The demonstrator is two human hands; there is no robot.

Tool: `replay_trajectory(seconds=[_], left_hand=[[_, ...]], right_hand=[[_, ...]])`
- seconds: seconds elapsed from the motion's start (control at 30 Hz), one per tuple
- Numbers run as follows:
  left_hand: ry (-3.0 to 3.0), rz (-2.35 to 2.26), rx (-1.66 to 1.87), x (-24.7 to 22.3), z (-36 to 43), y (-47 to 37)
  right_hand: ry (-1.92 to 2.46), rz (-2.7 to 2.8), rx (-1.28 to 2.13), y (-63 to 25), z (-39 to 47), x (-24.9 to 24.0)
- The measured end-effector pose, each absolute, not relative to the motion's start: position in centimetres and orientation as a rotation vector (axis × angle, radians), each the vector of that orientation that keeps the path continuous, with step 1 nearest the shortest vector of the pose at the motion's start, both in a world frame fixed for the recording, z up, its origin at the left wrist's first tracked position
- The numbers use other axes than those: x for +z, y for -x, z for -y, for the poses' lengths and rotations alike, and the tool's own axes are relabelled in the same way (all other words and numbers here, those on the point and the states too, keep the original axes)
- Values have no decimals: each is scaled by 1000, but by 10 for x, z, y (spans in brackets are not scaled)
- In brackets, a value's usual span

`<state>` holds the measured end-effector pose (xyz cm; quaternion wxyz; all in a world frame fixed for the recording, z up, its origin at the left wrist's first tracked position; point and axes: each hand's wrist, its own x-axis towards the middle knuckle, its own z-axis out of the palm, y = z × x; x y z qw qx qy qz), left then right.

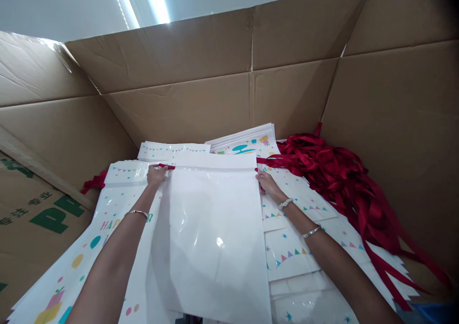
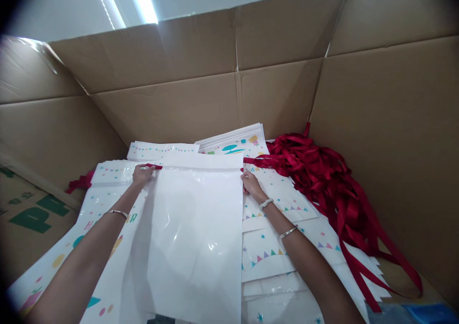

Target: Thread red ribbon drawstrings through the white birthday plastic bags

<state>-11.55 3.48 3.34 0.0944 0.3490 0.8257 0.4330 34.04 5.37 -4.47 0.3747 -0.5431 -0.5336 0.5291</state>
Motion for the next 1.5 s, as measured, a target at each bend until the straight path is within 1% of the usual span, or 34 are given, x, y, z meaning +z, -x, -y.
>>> replay_trajectory(seconds=[0.2, 0.33, 0.47, 0.57, 0.83, 0.93, 1.03, 1.37, 1.5], left_hand=[[-1628, -2654, 979, 29, -25, 120], [-1760, -2753, 1089, 28, -26, 121], [-1850, -2691, 826, 24, -35, 129], [-1751, -2659, 758, 20, -43, 133], [-1665, -2484, 925, 17, -51, 142], [-1532, -2417, 1070, 17, -50, 145], [-1428, -2354, 1184, 16, -50, 149], [-1192, -2145, 1333, 12, -47, 156], [-1140, -2063, 1360, 9, -48, 158]], right_hand=[[1412, 1321, 1370, -339, -52, -42], [1393, 1224, 1463, -341, -48, -33], [1280, 1095, 1573, -344, -47, -26], [1226, 1036, 1593, -346, -51, -27], [1228, 994, 1575, -349, -64, -33], [1237, 975, 1577, -349, -64, -32], [1308, 991, 1501, -349, -65, -32], [1435, 1068, 1238, -351, -63, -30], [1441, 1070, 1215, -350, -62, -30]])
